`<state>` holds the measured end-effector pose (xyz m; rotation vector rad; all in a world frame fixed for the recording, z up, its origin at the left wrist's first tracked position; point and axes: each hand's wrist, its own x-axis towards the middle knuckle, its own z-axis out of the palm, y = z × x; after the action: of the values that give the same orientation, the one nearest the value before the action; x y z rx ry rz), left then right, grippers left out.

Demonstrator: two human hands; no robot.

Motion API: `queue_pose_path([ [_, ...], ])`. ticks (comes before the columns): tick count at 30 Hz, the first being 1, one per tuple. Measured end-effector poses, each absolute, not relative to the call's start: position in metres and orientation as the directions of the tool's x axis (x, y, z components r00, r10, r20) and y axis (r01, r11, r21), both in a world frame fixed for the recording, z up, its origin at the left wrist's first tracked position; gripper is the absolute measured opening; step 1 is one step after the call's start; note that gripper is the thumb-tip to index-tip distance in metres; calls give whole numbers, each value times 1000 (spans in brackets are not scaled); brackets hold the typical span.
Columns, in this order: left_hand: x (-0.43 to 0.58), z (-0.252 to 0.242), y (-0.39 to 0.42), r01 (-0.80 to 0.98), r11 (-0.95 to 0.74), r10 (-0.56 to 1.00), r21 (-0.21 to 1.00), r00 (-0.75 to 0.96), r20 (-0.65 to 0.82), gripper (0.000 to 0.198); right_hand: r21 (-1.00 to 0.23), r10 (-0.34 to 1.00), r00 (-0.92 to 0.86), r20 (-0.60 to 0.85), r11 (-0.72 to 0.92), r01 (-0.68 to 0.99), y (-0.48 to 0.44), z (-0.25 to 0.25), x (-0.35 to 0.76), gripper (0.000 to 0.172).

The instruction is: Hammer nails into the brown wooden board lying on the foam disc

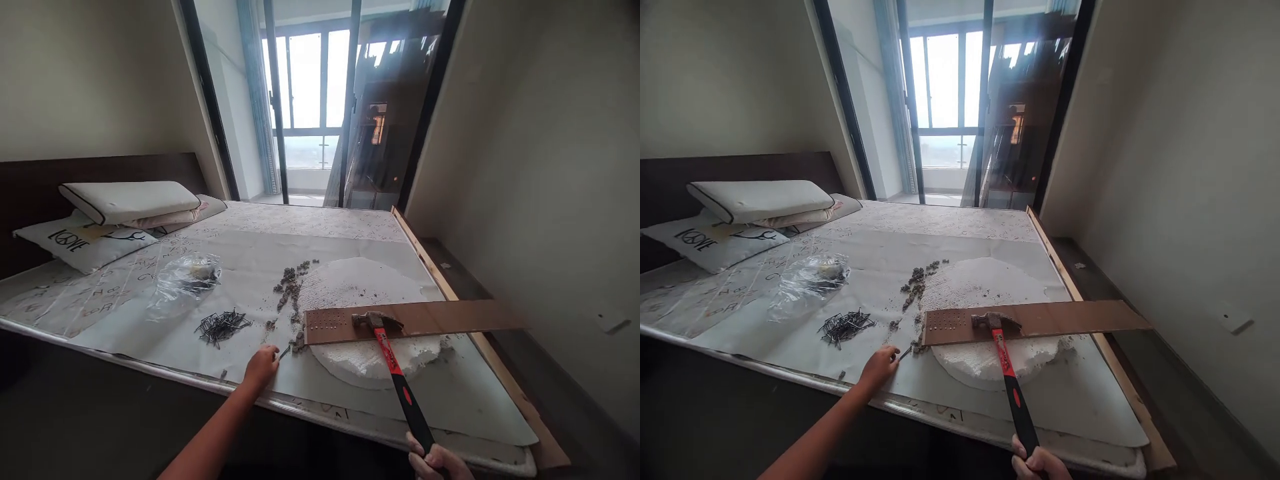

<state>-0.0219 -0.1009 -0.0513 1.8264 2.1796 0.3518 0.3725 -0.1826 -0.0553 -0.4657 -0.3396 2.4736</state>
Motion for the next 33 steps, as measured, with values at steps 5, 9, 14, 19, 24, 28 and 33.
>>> queue_pose_path([
  [5,-12,-54,-88,952,146,989,270,-130,-77,21,-269,578,-797,-174,-807,-526,-184,-73,371,20],
  [9,-15,-54,-77,951,170,981,260,-138,-135,23,-259,598,-784,-167,-794,-550,-185,-83,372,16],
  [14,-14,-48,-68,962,219,958,162,-181,-221,23,-260,577,-807,-128,-804,-534,-182,-93,371,15],
  [19,-12,-43,-63,967,233,956,107,-207,-209,14,-252,567,-818,-94,-809,-532,-178,-98,371,13],
  [24,-19,-33,-61,955,225,972,194,-205,-117,16,-266,576,-813,-83,-799,-539,-176,-102,372,11],
  [28,-22,-9,-60,784,318,945,534,-304,-117,23,-278,580,-812,-68,-792,-543,-174,-107,373,10],
  [33,0,37,-55,-74,359,898,930,-246,-366,20,-282,560,-827,-57,-803,-525,-171,-112,373,12],
])
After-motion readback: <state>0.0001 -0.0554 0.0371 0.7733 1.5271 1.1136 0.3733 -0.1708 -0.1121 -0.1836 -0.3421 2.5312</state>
